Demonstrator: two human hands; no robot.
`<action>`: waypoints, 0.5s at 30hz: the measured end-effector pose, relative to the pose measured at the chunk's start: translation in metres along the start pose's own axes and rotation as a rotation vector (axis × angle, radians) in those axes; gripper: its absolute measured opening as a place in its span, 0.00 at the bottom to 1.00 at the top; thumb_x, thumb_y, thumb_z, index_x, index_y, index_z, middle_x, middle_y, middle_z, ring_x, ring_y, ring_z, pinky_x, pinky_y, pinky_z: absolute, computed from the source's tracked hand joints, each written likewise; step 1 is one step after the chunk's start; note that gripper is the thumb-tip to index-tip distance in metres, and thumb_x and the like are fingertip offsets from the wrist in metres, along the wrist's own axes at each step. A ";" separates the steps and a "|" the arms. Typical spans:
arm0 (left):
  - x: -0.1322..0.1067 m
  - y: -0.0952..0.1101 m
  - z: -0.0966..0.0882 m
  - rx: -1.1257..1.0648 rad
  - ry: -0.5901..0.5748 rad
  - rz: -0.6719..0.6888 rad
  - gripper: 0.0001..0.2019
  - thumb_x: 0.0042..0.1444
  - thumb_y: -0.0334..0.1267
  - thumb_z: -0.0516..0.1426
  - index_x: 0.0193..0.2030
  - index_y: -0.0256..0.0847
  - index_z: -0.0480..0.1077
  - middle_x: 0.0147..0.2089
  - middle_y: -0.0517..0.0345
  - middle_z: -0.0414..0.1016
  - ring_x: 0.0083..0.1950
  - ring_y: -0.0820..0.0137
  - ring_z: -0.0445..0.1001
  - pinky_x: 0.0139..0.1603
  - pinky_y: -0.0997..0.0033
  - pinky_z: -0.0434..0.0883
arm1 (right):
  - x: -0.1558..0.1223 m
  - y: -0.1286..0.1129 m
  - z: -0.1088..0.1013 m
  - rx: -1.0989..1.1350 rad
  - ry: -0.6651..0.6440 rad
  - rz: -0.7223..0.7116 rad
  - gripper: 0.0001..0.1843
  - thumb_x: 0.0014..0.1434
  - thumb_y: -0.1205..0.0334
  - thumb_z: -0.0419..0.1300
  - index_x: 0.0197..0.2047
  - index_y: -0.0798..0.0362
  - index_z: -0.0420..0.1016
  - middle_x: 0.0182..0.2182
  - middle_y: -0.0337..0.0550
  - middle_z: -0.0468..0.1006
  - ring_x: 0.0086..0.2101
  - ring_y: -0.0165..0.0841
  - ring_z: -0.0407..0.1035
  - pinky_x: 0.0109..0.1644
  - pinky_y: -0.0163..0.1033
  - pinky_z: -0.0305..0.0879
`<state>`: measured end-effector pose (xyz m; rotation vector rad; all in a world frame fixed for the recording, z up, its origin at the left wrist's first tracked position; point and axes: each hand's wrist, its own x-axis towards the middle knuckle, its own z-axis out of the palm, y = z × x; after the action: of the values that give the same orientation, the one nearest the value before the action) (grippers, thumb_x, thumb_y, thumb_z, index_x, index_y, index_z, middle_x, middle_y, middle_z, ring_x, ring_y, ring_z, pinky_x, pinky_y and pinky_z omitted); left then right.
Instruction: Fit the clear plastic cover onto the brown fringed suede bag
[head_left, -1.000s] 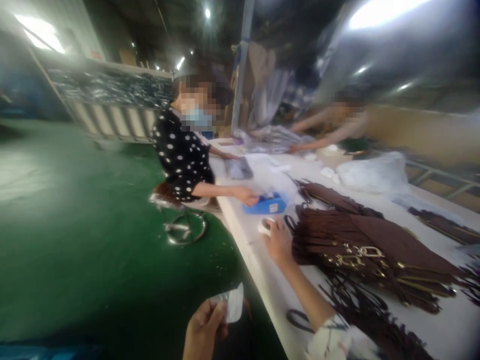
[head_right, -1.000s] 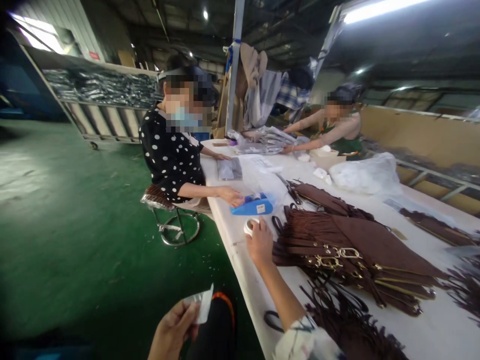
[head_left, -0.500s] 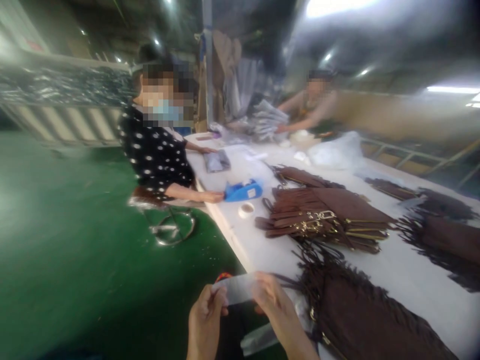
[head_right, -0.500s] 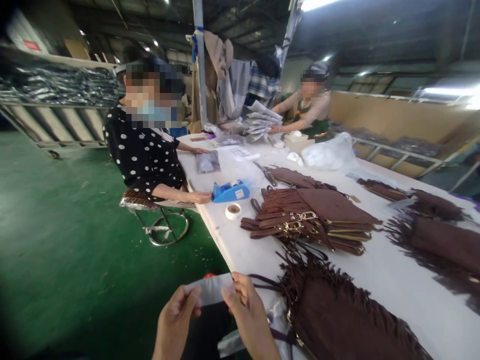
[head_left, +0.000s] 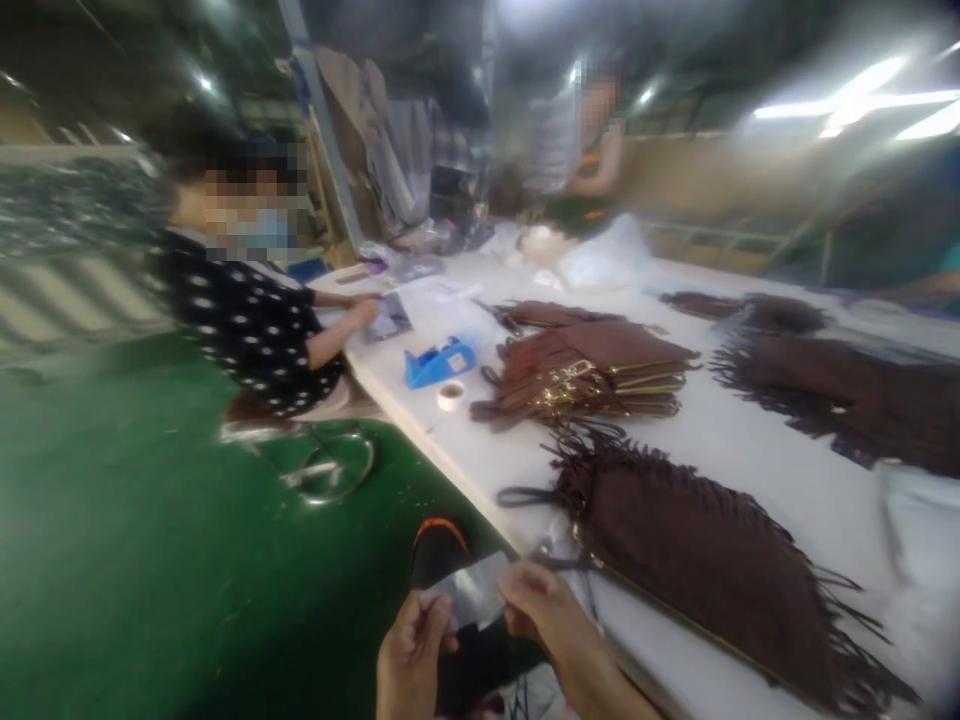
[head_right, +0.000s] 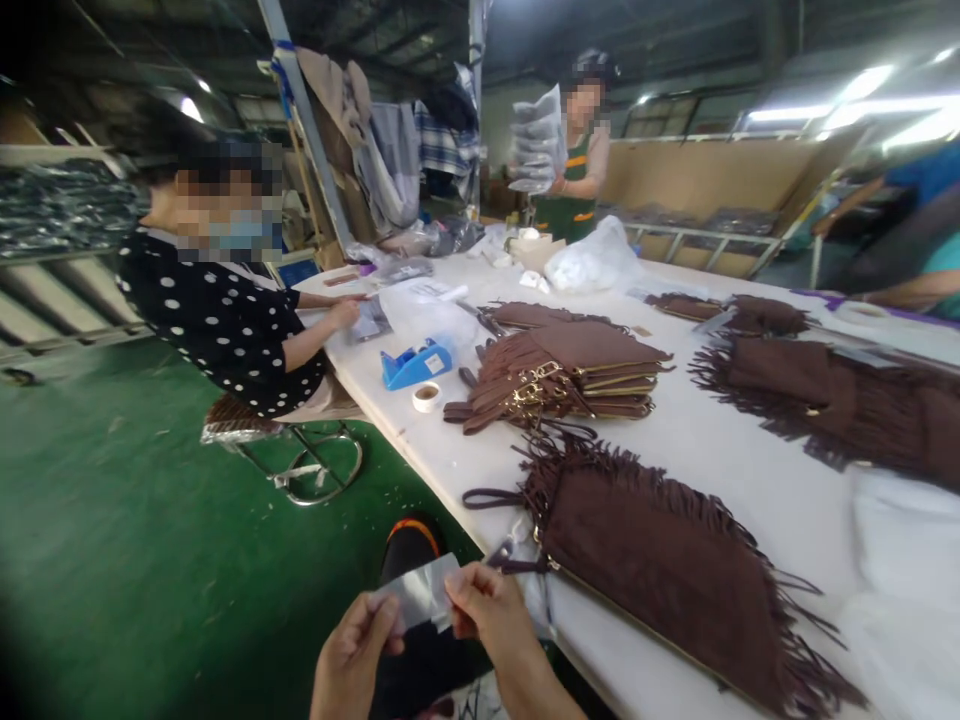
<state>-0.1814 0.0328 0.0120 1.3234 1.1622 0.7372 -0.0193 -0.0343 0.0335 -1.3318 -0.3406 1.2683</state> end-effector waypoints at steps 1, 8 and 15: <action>-0.002 -0.004 -0.001 -0.003 0.013 -0.021 0.17 0.53 0.54 0.58 0.33 0.40 0.72 0.26 0.61 0.73 0.29 0.69 0.73 0.32 0.73 0.69 | -0.004 0.005 -0.005 -0.082 0.028 -0.046 0.24 0.47 0.41 0.66 0.23 0.53 0.65 0.15 0.31 0.65 0.18 0.24 0.57 0.24 0.31 0.53; -0.011 0.013 0.005 0.194 -0.207 0.107 0.22 0.54 0.47 0.59 0.55 0.42 0.68 0.53 0.47 0.75 0.53 0.58 0.73 0.55 0.59 0.68 | -0.046 0.018 -0.028 -0.477 0.071 -0.161 0.16 0.57 0.52 0.60 0.24 0.52 0.66 0.19 0.32 0.66 0.23 0.27 0.59 0.27 0.33 0.52; -0.012 0.002 0.042 -0.213 -0.718 -0.200 0.15 0.45 0.44 0.67 0.29 0.37 0.68 0.24 0.62 0.72 0.25 0.75 0.66 0.26 0.77 0.60 | -0.063 0.015 -0.044 -0.648 0.125 -0.220 0.13 0.59 0.55 0.59 0.25 0.52 0.68 0.20 0.33 0.69 0.24 0.29 0.62 0.28 0.33 0.52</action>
<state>-0.1459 0.0078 0.0109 1.1279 0.6013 0.1905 -0.0146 -0.1125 0.0362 -1.8460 -0.8340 0.9115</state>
